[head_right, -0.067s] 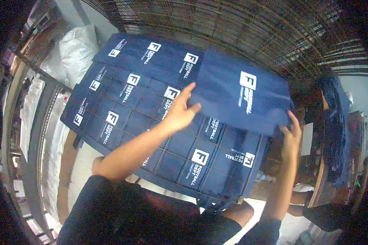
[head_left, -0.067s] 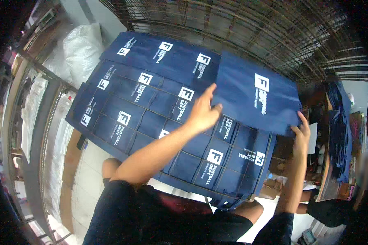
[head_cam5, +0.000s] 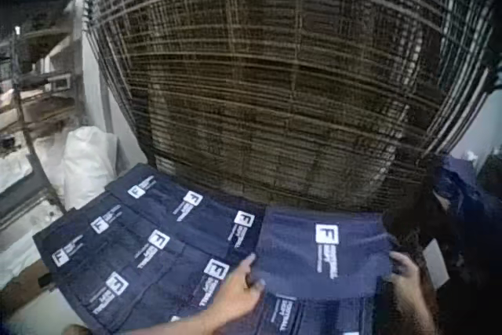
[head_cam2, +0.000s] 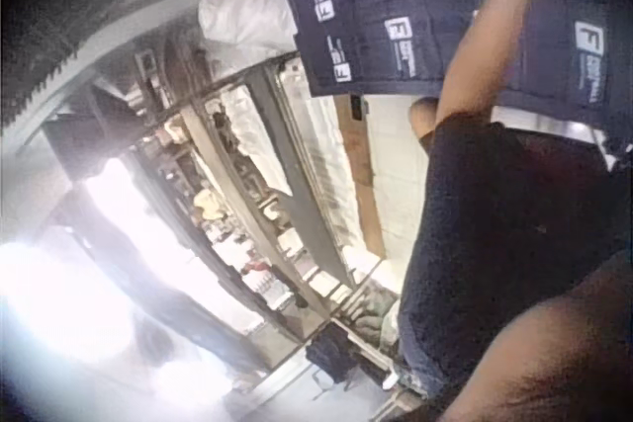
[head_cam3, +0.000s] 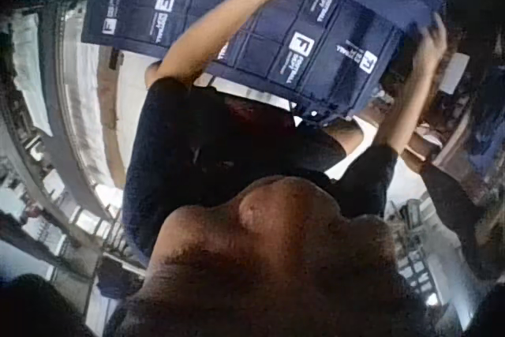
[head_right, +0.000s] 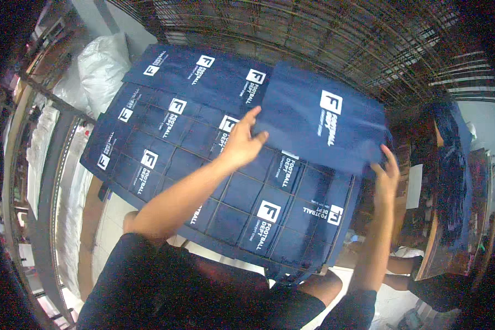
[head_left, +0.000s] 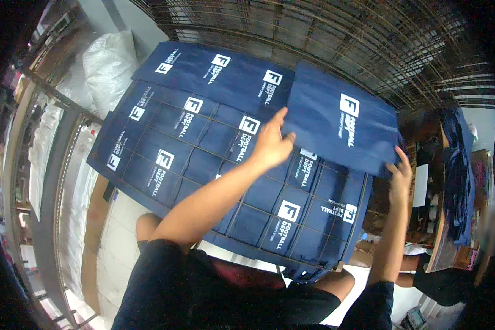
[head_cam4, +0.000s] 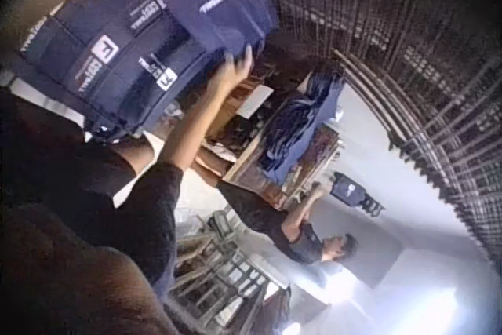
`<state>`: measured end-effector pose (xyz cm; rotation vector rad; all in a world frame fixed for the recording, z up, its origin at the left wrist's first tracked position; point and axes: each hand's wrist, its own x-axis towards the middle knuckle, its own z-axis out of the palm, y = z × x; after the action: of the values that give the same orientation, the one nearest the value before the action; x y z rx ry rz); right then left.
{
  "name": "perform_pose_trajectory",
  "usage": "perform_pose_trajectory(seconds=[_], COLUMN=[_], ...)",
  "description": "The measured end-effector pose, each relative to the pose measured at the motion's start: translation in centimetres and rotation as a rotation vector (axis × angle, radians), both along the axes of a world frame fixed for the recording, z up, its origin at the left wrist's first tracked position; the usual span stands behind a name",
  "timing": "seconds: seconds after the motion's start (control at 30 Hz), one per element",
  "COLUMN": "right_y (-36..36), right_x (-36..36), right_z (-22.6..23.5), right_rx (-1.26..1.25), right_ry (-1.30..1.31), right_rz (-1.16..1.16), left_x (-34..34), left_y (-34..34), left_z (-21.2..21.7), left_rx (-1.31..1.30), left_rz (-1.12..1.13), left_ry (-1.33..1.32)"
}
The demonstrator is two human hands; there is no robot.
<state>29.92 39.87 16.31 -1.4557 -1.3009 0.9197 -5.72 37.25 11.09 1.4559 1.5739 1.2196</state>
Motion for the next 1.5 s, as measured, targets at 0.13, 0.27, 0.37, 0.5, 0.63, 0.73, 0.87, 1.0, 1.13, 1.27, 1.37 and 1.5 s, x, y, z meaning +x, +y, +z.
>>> perform_pose_trajectory(seconds=[0.13, 0.27, 0.37, 0.5, 0.63, 0.73, 0.87, 1.0, 1.13, 1.27, 1.37, 1.5], right_y=[5.9, 8.9, 9.9, 9.5, 9.8, 10.4, 10.3, 10.4, 10.3, 10.1, 10.2, 9.1], right_x=[-2.3, -3.1, -3.2, -4.6, -3.0, -2.2, -2.4, -1.2, -0.4, -0.3, 0.0, -1.0], right_z=[-7.5, -12.3, -13.4, -12.0, -13.7, -14.2, -12.2, -12.1, -12.0, -11.4, -12.0, -10.4], right_rx=[-0.025, -0.021, -0.124, -0.183, -0.064, -0.014, -0.218, -0.183, -0.209, -0.209, -0.221, -0.268], right_ry=[-0.114, -0.27, -0.241, -0.16, -0.249, -0.234, 0.114, 0.243, 0.289, 0.373, 0.383, 0.344], right_rz=[-0.086, -0.162, -0.206, -0.229, -0.239, -0.305, -0.394, -0.389, -0.42, -0.406, -0.4, -0.461], left_x=[-0.7, -1.2, -1.7, -1.9, -1.7, -1.7, -2.0, -2.0, -1.8, -2.0, -2.6, -2.3], left_y=[6.2, 9.0, 9.8, 10.2, 10.5, 10.5, 10.3, 10.2, 10.5, 10.7, 10.8, 10.6], left_z=[-4.9, -6.7, -7.4, -7.8, -8.1, -8.4, -8.6, -8.4, -8.6, -9.4, -10.5, -9.3], left_rx=[-0.035, -0.109, -0.105, -0.076, -0.086, -0.096, -0.12, -0.142, -0.151, -0.082, -0.018, -0.072], left_rz=[0.164, 0.181, 0.193, 0.216, 0.2, 0.214, 0.203, 0.208, 0.209, 0.206, 0.209, 0.198], left_ry=[0.202, 0.327, 0.357, 0.392, 0.387, 0.414, 0.418, 0.433, 0.456, 0.521, 0.53, 0.539])
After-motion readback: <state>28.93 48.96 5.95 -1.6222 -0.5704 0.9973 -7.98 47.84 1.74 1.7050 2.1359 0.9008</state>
